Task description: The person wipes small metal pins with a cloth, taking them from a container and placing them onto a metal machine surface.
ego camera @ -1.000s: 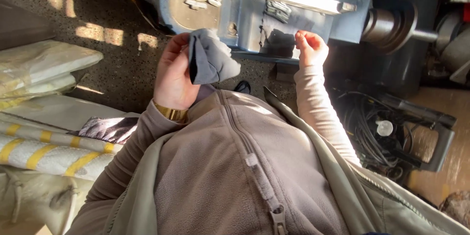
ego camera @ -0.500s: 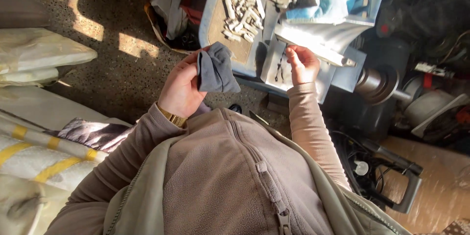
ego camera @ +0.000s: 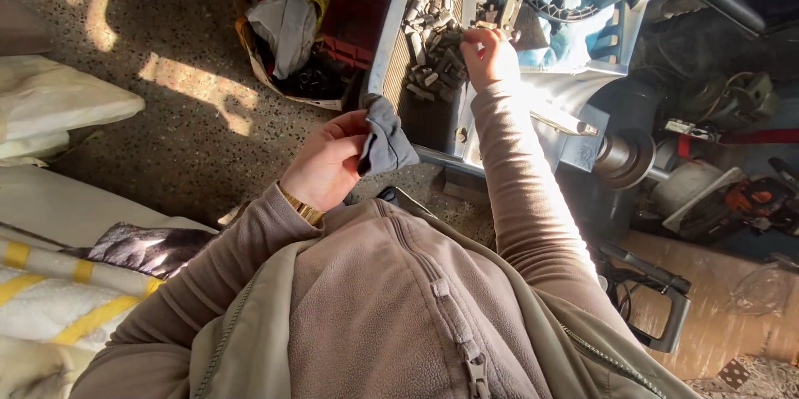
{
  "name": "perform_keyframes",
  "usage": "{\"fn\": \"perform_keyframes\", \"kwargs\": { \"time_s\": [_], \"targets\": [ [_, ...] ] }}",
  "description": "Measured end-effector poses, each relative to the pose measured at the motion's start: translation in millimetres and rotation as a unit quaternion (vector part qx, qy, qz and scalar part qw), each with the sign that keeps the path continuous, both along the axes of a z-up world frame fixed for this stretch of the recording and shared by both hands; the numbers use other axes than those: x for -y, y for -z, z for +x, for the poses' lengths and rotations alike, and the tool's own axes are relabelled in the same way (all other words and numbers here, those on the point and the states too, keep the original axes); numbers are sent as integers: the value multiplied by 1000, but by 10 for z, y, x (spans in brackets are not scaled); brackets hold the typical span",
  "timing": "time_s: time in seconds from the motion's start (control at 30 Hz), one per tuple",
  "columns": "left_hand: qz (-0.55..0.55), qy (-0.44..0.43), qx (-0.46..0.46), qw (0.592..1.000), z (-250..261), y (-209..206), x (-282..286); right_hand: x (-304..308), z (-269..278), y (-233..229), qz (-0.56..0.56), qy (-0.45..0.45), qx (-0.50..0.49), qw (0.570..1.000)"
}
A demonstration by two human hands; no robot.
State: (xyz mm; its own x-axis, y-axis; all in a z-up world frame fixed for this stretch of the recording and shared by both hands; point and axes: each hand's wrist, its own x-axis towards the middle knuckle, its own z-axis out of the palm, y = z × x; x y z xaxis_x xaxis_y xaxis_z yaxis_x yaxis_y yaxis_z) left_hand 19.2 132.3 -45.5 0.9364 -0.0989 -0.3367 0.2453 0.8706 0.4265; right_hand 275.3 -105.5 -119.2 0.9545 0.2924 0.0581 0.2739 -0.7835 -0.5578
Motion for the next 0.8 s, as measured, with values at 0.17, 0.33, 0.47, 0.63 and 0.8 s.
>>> {"fn": "perform_keyframes", "kwargs": {
  "time_s": [0.17,0.33,0.47,0.63,0.8],
  "targets": [
    [39,1,2,999,29,-192,-38,174,230,348,-17,-8,42,999],
    [22,15,-16,1000,45,-127,-134,304,311,348,-20,29,15,999],
    [18,13,-27,999,24,-149,-220,225,12,-191,152,94,4,984],
    [23,-11,-3,1000,182,-221,-268,-296,-838,-971,451,216,-118,858],
    [35,-40,35,998,289,-193,-268,-684,-1449,-813,589,208,-272,732]
  ]
}}
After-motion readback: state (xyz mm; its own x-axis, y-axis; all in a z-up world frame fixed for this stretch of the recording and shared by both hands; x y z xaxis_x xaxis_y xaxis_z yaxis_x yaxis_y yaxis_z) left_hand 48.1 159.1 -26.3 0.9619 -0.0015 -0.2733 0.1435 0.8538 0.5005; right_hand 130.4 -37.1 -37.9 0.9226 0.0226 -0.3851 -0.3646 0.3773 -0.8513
